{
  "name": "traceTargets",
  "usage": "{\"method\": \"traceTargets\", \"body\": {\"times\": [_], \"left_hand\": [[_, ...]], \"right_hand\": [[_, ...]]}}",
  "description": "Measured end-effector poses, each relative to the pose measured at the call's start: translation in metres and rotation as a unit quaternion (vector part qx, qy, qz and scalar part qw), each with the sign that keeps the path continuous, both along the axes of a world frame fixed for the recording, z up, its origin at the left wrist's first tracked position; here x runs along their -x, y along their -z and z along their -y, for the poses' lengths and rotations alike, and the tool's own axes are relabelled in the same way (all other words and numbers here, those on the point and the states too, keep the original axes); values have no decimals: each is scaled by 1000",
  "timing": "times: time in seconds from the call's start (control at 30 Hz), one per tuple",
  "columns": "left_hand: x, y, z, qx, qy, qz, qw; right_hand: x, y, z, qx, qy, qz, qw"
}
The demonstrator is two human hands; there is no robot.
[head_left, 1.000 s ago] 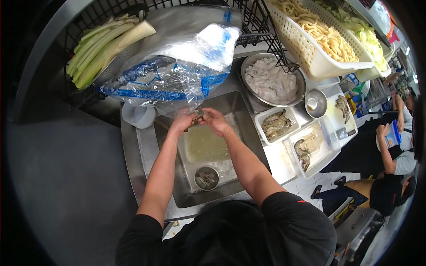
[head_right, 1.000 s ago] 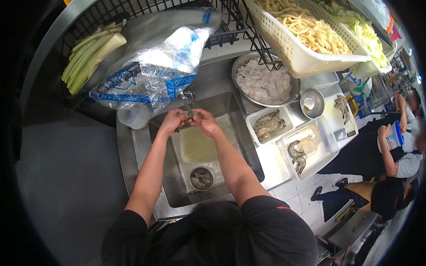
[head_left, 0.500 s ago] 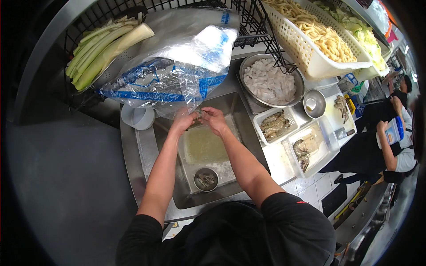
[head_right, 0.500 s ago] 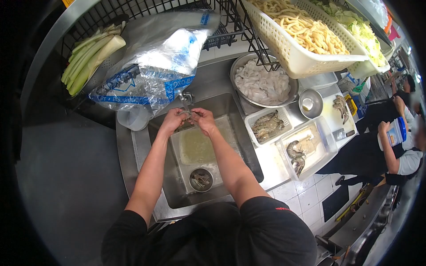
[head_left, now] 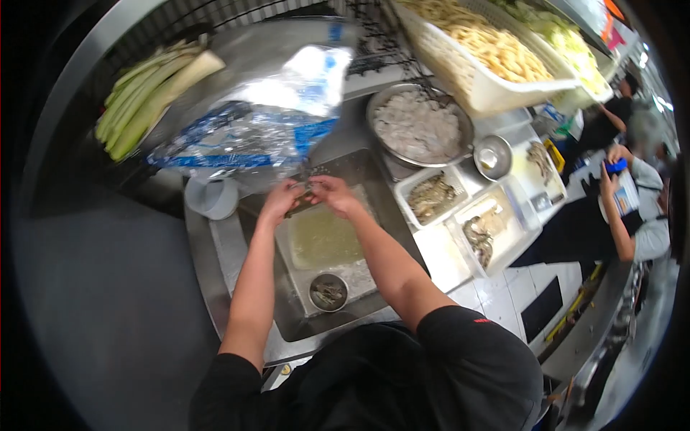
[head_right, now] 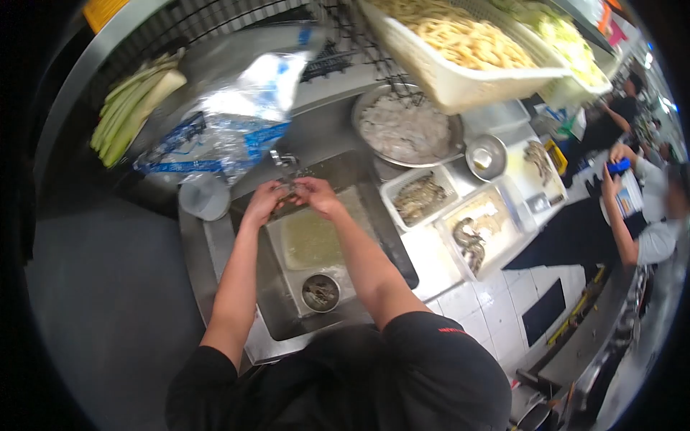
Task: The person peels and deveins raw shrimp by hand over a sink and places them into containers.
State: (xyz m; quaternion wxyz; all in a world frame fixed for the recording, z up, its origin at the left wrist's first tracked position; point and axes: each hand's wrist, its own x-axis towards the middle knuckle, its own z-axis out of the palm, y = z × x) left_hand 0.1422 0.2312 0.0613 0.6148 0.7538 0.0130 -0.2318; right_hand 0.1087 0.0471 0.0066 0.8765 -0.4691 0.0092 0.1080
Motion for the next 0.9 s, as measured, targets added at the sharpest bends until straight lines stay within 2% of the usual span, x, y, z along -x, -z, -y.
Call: {"method": "traceTargets", "body": {"times": [0.07,0.13,0.2,0.33,0.4,0.47,0.5,0.57,0.6,0.67,0.73,0.77,0.8,0.83,0.87,0.9], "left_hand": [[16,21,-11,39,42,-52,997],[47,52,-21,84,41,-190,977],[85,84,-29,138,70,-316,936],[127,97,-9,107,127,-273,948],[119,72,19,144,158,-211,954],[100,40,62,174,188,-171,951],[91,25,90,184,196,-154,951],[77,5,156,204,159,-130,957],[69,-1,190,194,164,-118,960],[60,1,246,182,167,-103,964],[51,12,291,233,48,-117,964],[47,28,304,189,4,-82,979],[51,29,311,185,-4,-77,980],[57,30,317,1,-4,45,999],[63,30,322,-189,-1,160,969],[77,16,328,-200,18,176,964]], "right_hand": [[6,-6,7,257,-68,-10,964],[18,42,10,501,-113,124,849],[53,48,17,578,-210,96,783],[136,35,57,569,-131,76,808],[169,-1,92,496,-88,-24,864],[198,-35,120,321,7,-138,937],[209,-48,135,321,6,-134,937],[224,-66,161,247,114,-195,942],[222,-69,169,247,112,-192,943],[210,-74,183,134,224,-204,944],[174,-47,190,62,265,-209,939],[155,-34,193,0,260,-190,947],[139,-19,198,24,218,-199,955],[133,-22,203,48,184,-213,958],[130,-25,211,70,148,-227,960],[135,-25,222,57,137,-230,962]]}}
